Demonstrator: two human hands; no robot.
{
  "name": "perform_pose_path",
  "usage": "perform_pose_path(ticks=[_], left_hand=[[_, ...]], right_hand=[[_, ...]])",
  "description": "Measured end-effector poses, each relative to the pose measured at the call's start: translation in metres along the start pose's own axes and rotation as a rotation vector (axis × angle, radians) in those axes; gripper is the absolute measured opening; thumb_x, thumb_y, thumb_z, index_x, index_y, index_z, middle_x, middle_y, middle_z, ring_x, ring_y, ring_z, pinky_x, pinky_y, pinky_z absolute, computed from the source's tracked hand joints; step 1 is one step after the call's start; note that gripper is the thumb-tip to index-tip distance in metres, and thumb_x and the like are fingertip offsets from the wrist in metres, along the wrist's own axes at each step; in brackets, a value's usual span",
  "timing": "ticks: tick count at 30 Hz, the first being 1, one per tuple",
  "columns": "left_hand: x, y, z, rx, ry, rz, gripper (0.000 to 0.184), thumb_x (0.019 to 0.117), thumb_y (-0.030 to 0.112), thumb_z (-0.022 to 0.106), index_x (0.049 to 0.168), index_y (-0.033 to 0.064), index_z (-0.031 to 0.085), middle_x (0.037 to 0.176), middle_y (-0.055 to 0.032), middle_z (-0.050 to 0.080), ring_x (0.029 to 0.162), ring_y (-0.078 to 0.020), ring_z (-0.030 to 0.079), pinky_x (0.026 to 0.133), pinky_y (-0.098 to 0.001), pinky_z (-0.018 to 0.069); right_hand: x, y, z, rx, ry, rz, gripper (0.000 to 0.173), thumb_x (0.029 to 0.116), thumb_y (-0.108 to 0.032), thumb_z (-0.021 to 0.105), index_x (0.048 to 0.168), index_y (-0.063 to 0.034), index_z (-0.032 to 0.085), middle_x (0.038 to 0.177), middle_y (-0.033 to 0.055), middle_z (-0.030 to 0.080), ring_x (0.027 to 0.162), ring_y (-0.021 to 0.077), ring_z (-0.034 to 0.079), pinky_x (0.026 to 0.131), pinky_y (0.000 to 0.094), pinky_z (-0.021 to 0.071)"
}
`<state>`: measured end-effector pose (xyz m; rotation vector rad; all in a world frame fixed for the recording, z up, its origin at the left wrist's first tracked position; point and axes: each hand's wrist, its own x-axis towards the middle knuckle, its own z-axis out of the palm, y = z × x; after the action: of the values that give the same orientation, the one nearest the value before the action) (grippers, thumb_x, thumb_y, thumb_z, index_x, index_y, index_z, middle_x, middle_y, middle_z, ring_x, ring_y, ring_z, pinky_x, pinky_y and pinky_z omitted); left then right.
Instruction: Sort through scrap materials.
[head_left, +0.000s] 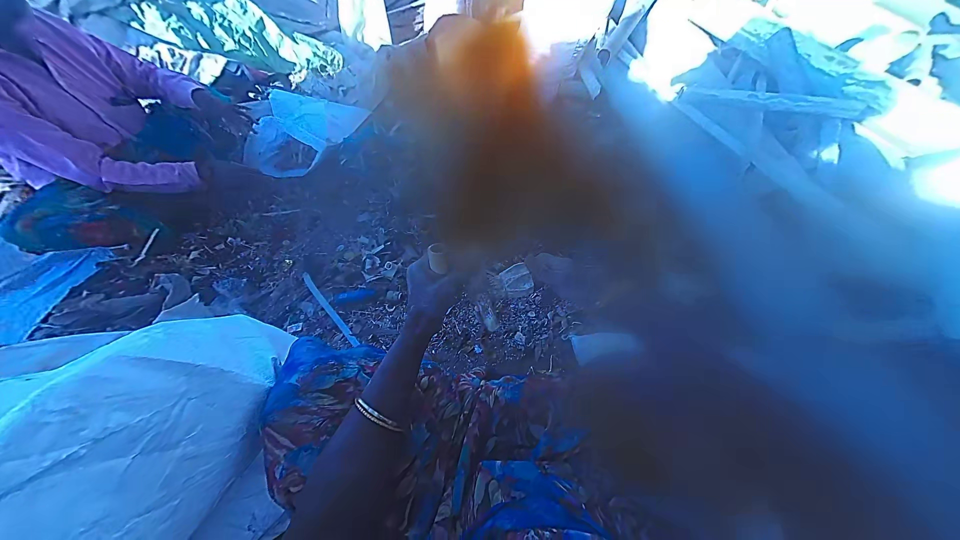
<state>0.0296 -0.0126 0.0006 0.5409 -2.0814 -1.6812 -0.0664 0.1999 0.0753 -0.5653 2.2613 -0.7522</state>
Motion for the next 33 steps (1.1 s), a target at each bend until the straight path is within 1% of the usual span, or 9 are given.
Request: perform_pose_path(ticks=[5,12,14,16,19,21,25,27,33], left_hand=[[-0.001,0.005,0.001,-0.027,0.007,-0.010,0.025,0.0828,0.027,0.082,0.096,0.0135,0.065,0.072,0.0056,0.063,0.056,-0.0036,0.058,0.053,-0.0226,0.0498],[0.001,0.002,0.002,-0.097,-0.049,0.047,0.028,0.0809,0.025,0.083,0.100,0.0131,0.066,0.076,0.0057,0.066,0.060,-0.0039,0.061,0.056,-0.0226,0.0533],[0.001,0.001,0.002,-0.091,-0.060,0.057,0.033,0.0795,0.029,0.083,0.103,0.0132,0.066,0.080,0.0051,0.068,0.064,-0.0047,0.064,0.059,-0.0240,0.0561],[0.000,0.002,0.001,-0.064,-0.064,0.076,0.037,0.0779,0.031,0.083,0.106,0.0123,0.067,0.082,0.0046,0.068,0.066,-0.0045,0.065,0.060,-0.0240,0.0562],[0.000,0.004,0.001,-0.005,-0.055,0.115,0.042,0.0766,0.033,0.084,0.108,0.0104,0.068,0.083,0.0038,0.068,0.068,-0.0032,0.065,0.061,-0.0234,0.0560],[0.001,0.006,-0.002,0.024,-0.071,0.105,0.044,0.0769,0.035,0.084,0.110,0.0108,0.067,0.086,0.0027,0.068,0.070,-0.0038,0.065,0.062,-0.0241,0.0557],[0.004,0.011,-0.008,-0.029,-0.121,0.006,0.039,0.0819,0.029,0.084,0.111,0.0106,0.066,0.083,0.0019,0.067,0.063,-0.0048,0.061,0.056,-0.0229,0.0532],[0.006,0.012,-0.011,-0.033,-0.150,-0.055,0.034,0.0830,0.028,0.083,0.106,0.0111,0.065,0.078,0.0019,0.065,0.058,-0.0056,0.058,0.053,-0.0230,0.0509],[0.008,0.011,-0.011,-0.078,-0.122,-0.088,0.025,0.0801,0.017,0.083,0.096,0.0121,0.064,0.072,0.0028,0.064,0.054,-0.0057,0.058,0.051,-0.0222,0.0506]], right_hand=[[0.004,-0.006,0.003,0.006,-0.042,-0.001,0.051,0.1113,-0.042,0.035,0.143,-0.0061,0.052,0.128,0.0231,0.060,0.107,0.0321,0.059,0.095,0.0485,0.0456],[0.020,0.009,0.011,0.193,-0.082,-0.013,0.052,0.1098,-0.044,0.042,0.145,-0.0072,0.051,0.132,0.0206,0.059,0.110,0.0305,0.063,0.093,0.0461,0.0533],[0.028,0.015,0.016,0.265,-0.099,-0.022,0.049,0.1083,-0.045,0.046,0.134,-0.0052,0.055,0.122,0.0194,0.061,0.104,0.0283,0.063,0.088,0.0446,0.0529],[0.030,0.014,0.018,0.360,-0.133,0.015,0.047,0.1081,-0.044,0.048,0.135,-0.0062,0.056,0.123,0.0182,0.063,0.102,0.0270,0.067,0.086,0.0413,0.0579],[0.037,0.015,0.025,0.485,-0.095,0.004,0.037,0.1078,-0.038,0.050,0.122,-0.0052,0.060,0.103,0.0131,0.066,0.079,0.0182,0.068,0.070,0.0308,0.0580],[0.042,0.018,0.026,0.543,-0.095,-0.010,0.037,0.1080,-0.039,0.050,0.117,-0.0045,0.060,0.098,0.0114,0.066,0.073,0.0156,0.067,0.066,0.0293,0.0578],[0.044,0.014,0.026,0.554,-0.096,-0.002,0.039,0.1079,-0.041,0.048,0.112,-0.0043,0.060,0.090,0.0096,0.064,0.064,0.0143,0.063,0.061,0.0281,0.0567],[0.045,0.018,0.026,0.562,-0.096,-0.012,0.035,0.1075,-0.038,0.051,0.108,-0.0053,0.062,0.084,0.0075,0.064,0.061,0.0135,0.063,0.059,0.0266,0.0565],[0.025,-0.003,0.025,0.655,-0.157,0.076,0.029,0.1072,-0.028,0.054,0.127,-0.0060,0.054,0.104,0.0103,0.060,0.080,0.0161,0.063,0.071,0.0292,0.0559]])
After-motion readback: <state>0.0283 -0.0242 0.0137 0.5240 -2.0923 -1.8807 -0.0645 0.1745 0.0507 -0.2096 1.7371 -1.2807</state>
